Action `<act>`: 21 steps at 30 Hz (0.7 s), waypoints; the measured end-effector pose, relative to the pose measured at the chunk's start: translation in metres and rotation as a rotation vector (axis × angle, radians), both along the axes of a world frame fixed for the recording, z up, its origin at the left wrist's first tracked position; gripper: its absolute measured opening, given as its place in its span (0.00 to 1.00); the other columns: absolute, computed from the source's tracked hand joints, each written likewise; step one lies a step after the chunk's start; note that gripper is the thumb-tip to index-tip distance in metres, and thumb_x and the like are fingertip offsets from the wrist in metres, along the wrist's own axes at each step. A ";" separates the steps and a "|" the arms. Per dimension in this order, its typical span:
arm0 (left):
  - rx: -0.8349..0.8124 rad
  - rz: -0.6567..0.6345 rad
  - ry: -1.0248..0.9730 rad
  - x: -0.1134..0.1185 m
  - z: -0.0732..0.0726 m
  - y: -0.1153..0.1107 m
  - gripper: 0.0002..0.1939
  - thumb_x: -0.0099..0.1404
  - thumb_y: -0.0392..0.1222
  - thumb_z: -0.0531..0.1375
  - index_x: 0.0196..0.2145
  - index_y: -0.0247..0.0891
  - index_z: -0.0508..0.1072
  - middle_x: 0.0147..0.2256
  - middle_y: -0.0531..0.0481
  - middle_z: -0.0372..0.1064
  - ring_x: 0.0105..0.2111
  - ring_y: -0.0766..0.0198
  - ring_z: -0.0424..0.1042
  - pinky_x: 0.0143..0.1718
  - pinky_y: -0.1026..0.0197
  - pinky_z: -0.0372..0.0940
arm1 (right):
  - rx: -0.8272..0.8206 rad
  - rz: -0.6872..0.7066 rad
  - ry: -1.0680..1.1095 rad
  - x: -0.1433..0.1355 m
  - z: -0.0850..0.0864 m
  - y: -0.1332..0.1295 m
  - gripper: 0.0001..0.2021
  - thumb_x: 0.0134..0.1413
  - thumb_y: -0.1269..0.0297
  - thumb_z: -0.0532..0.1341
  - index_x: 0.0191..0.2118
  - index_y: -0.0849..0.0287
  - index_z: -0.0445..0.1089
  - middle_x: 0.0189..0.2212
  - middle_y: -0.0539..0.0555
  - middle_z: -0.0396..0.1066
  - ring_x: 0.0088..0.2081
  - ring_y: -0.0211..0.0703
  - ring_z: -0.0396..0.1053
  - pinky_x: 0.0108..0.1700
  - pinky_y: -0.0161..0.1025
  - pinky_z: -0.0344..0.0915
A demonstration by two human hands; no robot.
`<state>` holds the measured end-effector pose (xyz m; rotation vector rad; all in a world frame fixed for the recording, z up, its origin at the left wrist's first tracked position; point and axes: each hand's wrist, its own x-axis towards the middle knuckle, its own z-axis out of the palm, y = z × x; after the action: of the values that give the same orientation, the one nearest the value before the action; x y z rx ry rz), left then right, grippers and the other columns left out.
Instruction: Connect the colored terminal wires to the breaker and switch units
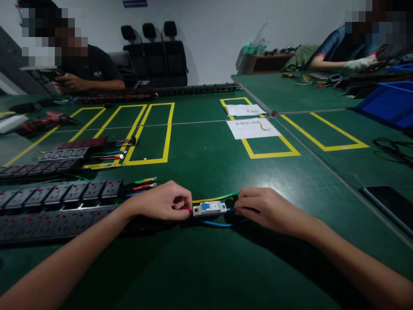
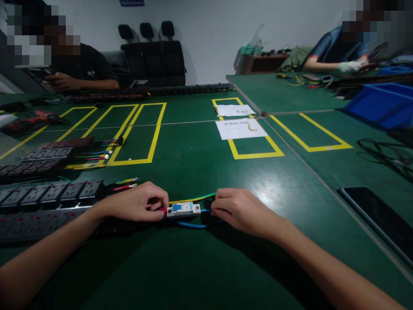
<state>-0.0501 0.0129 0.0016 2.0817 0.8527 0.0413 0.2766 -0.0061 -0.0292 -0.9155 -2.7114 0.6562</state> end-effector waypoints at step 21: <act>0.023 -0.020 -0.021 -0.002 -0.004 -0.001 0.05 0.64 0.39 0.63 0.37 0.35 0.77 0.23 0.58 0.63 0.22 0.72 0.63 0.25 0.69 0.56 | 0.013 0.022 0.028 0.001 -0.006 0.000 0.11 0.70 0.69 0.55 0.41 0.56 0.77 0.35 0.53 0.72 0.32 0.38 0.69 0.33 0.35 0.62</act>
<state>-0.0520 0.0120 -0.0026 2.1073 0.8222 0.0630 0.2776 -0.0061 -0.0348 -0.8682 -2.7010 0.6498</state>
